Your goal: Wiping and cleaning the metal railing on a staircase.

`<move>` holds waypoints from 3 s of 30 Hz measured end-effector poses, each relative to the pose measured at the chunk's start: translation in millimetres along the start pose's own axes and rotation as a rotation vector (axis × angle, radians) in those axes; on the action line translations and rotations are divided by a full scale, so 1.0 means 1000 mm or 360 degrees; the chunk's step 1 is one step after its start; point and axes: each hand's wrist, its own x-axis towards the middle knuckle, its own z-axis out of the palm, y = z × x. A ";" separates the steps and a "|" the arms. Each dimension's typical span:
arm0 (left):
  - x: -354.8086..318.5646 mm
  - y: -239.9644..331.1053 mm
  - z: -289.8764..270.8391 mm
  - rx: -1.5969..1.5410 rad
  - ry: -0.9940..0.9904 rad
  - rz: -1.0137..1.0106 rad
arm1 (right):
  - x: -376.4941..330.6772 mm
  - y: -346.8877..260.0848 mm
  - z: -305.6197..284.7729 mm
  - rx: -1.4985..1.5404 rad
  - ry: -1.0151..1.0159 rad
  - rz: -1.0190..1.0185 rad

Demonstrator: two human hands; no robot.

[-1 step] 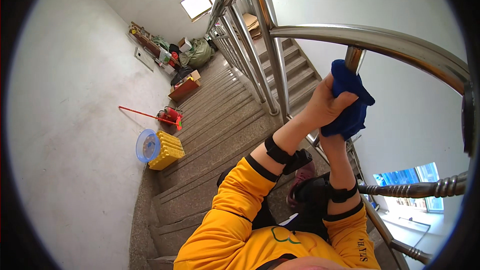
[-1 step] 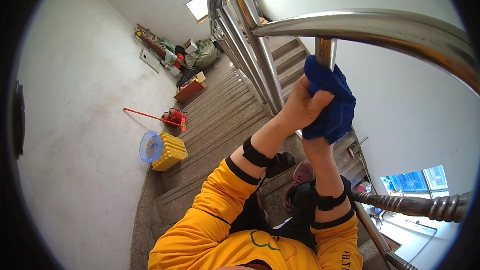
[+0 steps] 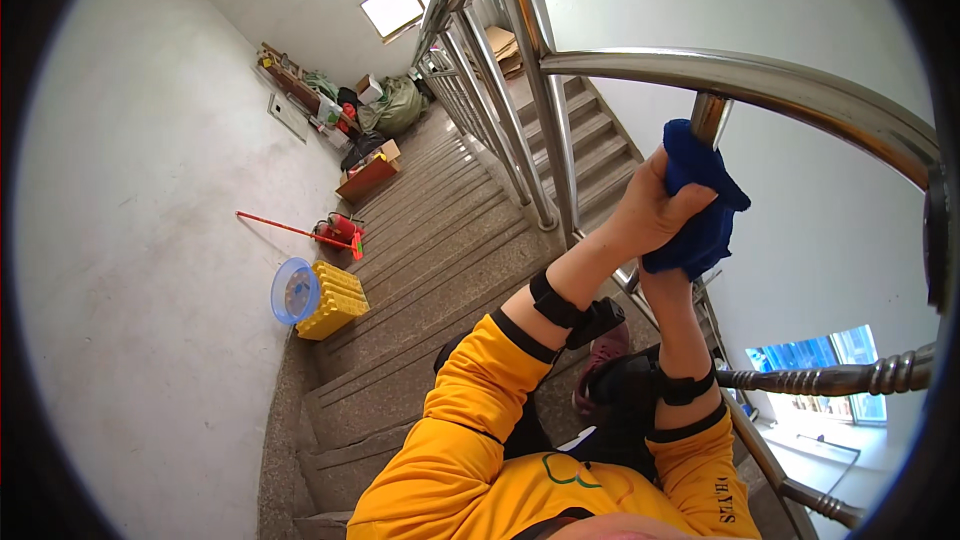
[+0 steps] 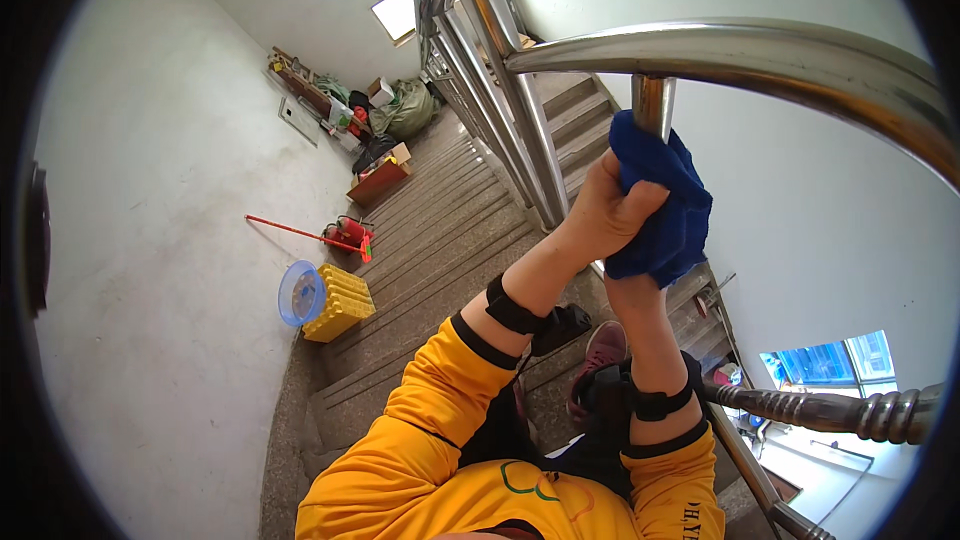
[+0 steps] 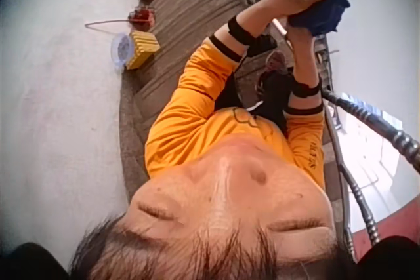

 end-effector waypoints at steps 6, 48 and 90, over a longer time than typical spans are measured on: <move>-0.014 -0.001 -0.003 0.0245 0.0001 0.0118 | -0.009 0.014 0.007 0.0177 -0.0060 0.0044; -0.043 -0.001 -0.069 -0.1416 0.0479 -0.0365 | 0.007 -0.058 -0.012 0.0238 0.0486 -0.0320; -0.126 -0.193 -0.062 0.0745 -0.0008 -0.0542 | 0.001 -0.048 -0.005 0.0185 0.0296 0.0004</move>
